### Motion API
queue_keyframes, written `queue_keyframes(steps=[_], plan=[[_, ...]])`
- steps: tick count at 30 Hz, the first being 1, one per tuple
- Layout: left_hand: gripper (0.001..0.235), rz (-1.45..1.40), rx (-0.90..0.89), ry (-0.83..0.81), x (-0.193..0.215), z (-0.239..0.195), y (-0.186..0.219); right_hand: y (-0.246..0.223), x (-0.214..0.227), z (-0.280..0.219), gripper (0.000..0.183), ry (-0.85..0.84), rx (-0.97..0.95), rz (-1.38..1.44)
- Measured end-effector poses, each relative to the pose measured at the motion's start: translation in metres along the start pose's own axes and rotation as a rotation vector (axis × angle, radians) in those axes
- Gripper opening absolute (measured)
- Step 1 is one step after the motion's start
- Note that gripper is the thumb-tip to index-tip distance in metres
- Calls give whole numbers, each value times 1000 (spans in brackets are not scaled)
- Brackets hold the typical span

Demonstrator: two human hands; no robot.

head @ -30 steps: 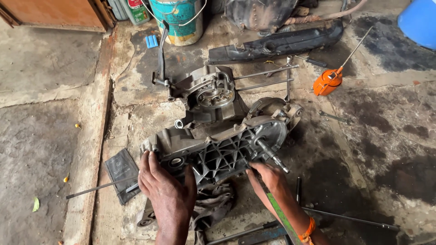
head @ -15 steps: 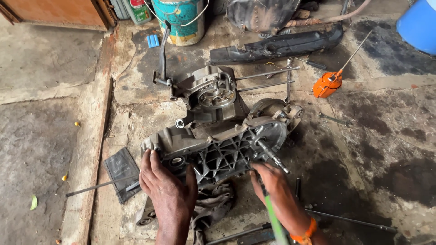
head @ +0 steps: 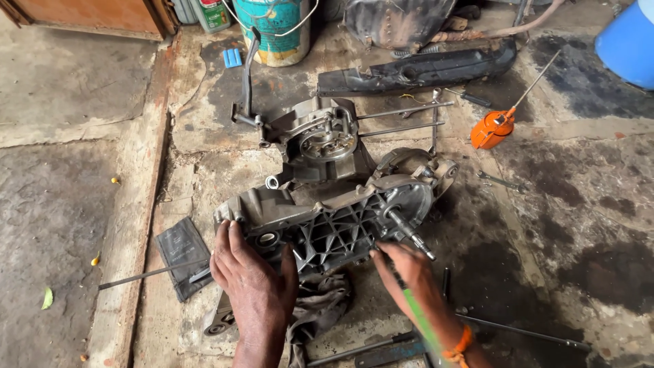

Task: The person sits on the floor and uses a green-handled tool to repeatedly tap and adjust a metal rod inside a disassembled engine casing. The person holds the casing steady with one hand while manipulating the internal component with the other.

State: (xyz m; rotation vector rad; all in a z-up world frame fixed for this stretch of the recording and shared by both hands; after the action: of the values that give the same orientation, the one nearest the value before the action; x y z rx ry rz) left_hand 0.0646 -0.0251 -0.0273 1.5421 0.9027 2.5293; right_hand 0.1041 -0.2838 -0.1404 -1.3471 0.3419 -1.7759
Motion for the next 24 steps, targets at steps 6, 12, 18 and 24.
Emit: queue_keyframes(steps=[6, 12, 18, 24], plan=[[90, 8, 2, 5, 1, 0, 1, 3, -2, 1, 20, 7, -63, -122], [90, 17, -4, 16, -1, 0, 0, -40, 29, 19, 18, 7, -22, -87], [92, 23, -16, 10, 0, -1, 1, -47, 26, 21, 21, -26, 22, -52], [93, 7, -11, 12, 1, 0, 4, -57, 33, 12, 23, 40, 206, -8]])
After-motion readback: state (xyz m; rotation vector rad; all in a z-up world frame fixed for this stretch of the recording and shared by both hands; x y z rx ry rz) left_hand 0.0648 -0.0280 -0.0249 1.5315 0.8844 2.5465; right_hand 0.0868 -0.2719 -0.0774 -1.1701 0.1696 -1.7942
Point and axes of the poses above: each hand's wrist, its own z-axis towards the middle knuckle, its own x-axis out of the back of the hand, y = z × x, the point moved 5 cm from there along z, towards the middle knuckle, and after that the axes turned 10 degrees about x, right-handed, at the moved point
